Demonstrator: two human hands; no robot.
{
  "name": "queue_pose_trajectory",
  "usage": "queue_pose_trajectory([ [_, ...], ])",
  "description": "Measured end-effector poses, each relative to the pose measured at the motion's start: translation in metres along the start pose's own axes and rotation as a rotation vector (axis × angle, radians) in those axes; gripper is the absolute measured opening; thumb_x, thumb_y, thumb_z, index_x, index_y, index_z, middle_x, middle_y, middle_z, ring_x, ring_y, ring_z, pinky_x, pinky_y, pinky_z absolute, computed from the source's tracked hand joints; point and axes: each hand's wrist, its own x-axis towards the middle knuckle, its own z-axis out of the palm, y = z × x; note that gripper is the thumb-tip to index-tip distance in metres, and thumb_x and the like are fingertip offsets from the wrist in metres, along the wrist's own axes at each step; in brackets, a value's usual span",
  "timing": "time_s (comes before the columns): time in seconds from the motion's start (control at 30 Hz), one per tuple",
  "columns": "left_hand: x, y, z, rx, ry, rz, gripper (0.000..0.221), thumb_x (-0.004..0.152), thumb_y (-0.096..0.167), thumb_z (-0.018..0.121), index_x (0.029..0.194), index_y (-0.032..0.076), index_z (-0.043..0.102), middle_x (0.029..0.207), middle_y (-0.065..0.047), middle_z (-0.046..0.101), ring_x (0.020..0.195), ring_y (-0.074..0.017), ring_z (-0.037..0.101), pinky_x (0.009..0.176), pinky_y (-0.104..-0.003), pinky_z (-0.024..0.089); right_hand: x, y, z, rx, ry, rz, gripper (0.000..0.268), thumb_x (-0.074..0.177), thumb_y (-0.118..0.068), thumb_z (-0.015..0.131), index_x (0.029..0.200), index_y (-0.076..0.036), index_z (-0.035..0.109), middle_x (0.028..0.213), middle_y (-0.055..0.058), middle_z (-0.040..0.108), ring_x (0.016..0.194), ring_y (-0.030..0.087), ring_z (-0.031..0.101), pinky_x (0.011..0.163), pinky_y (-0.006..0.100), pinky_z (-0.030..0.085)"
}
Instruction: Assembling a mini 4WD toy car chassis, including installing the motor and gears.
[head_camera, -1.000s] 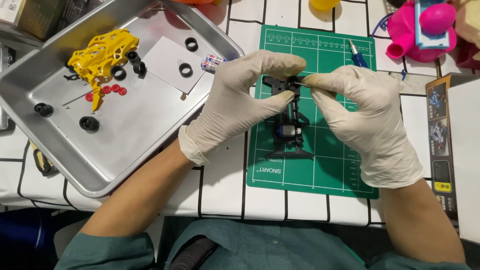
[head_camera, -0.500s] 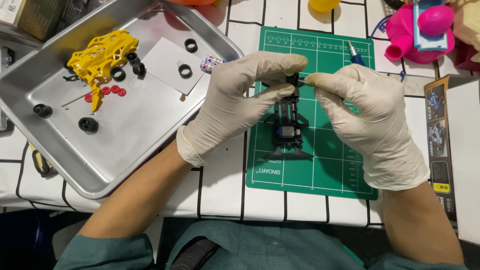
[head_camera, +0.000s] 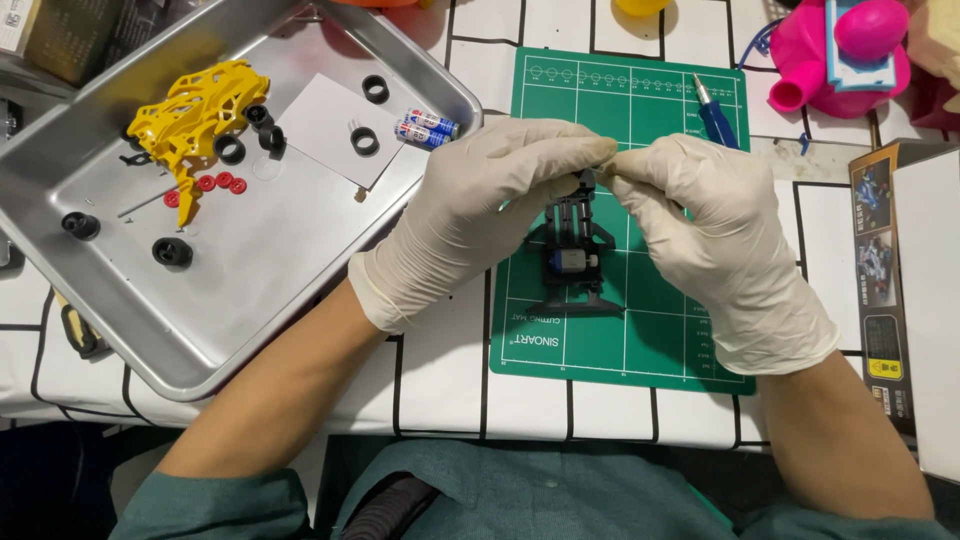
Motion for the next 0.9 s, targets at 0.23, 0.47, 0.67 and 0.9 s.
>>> queue_pose_trajectory([
  [0.23,-0.002,0.007,0.000,0.036,0.017,-0.084,0.038,0.103,-0.006,0.079,0.132,0.013,0.063,0.124,-0.009,0.074,0.111,-0.0266,0.077,0.096,-0.035,0.065,-0.003,0.003,0.006,0.147,0.003,0.179,0.011,0.102,0.008,0.069,0.112,0.009,0.070,0.102,0.017,0.072,0.089,0.024,0.068,0.080,0.032,0.057],
  [0.47,0.002,0.008,-0.001,0.017,0.054,-0.037,0.030,0.099,-0.001,0.083,0.124,0.004,0.068,0.119,-0.012,0.076,0.108,-0.0286,0.079,0.098,-0.036,0.066,-0.001,0.002,0.011,0.157,0.044,0.087,0.007,0.103,0.009,0.069,0.109,0.012,0.069,0.099,0.021,0.072,0.089,0.028,0.071,0.082,0.035,0.060],
  [0.67,0.002,0.014,-0.003,-0.115,0.028,-0.112,0.030,0.100,-0.008,0.077,0.125,0.004,0.067,0.121,-0.012,0.074,0.112,-0.0296,0.077,0.102,-0.037,0.066,-0.007,0.012,0.018,-0.013,0.084,-0.112,0.016,0.102,0.013,0.073,0.116,0.006,0.070,0.087,0.015,0.064,0.072,0.029,0.056,0.070,0.040,0.049],
  [0.9,0.002,0.013,-0.002,-0.107,0.027,-0.132,0.029,0.098,-0.008,0.079,0.122,0.004,0.068,0.118,-0.012,0.075,0.109,-0.0290,0.077,0.099,-0.036,0.066,-0.006,0.013,0.019,-0.074,0.089,-0.139,0.012,0.101,0.013,0.071,0.111,0.005,0.070,0.084,0.015,0.061,0.070,0.030,0.055,0.068,0.041,0.048],
])
